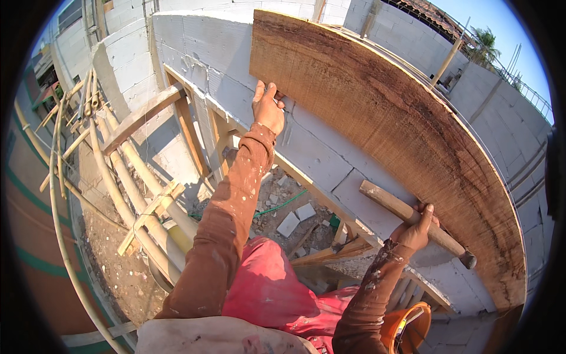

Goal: The person installs wooden boards as formwork for a curved concrete structure, using a hammer to drive nails into the wood and pliers to pull out or adjust nails.

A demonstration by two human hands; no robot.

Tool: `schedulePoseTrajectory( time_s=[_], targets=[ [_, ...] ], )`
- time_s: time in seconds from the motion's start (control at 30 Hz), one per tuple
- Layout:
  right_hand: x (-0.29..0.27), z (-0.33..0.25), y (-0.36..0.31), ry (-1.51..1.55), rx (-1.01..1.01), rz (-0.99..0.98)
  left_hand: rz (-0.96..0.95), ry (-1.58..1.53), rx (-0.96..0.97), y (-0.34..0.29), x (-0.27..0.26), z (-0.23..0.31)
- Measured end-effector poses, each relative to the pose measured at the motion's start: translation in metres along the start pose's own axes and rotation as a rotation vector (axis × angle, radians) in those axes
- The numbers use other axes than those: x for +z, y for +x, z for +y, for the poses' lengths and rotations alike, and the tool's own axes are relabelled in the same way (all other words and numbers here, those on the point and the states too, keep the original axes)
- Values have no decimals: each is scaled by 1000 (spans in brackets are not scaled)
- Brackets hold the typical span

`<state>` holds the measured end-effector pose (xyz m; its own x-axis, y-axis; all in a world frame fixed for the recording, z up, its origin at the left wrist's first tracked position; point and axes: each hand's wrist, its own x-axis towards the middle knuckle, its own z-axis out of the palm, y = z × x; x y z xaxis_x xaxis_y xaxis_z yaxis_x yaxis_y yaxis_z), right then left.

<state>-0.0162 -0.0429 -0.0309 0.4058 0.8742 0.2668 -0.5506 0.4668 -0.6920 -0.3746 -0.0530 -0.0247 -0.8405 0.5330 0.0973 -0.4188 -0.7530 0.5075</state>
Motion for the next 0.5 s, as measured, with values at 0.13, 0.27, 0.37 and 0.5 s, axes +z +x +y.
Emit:
schedulePoseTrajectory(
  time_s=[0.13,0.27,0.37,0.5],
  targets=[
    [-4,4,6,7,27,0,-26,-31,22,3,2,2],
    [-1,2,5,39,17,25,-19,-9,7,0,3,1],
    [-8,6,8,28,2,-21,2,-6,12,-2,5,2],
    [-4,4,6,49,15,-17,-16,-20,15,0,3,0]
  ],
)
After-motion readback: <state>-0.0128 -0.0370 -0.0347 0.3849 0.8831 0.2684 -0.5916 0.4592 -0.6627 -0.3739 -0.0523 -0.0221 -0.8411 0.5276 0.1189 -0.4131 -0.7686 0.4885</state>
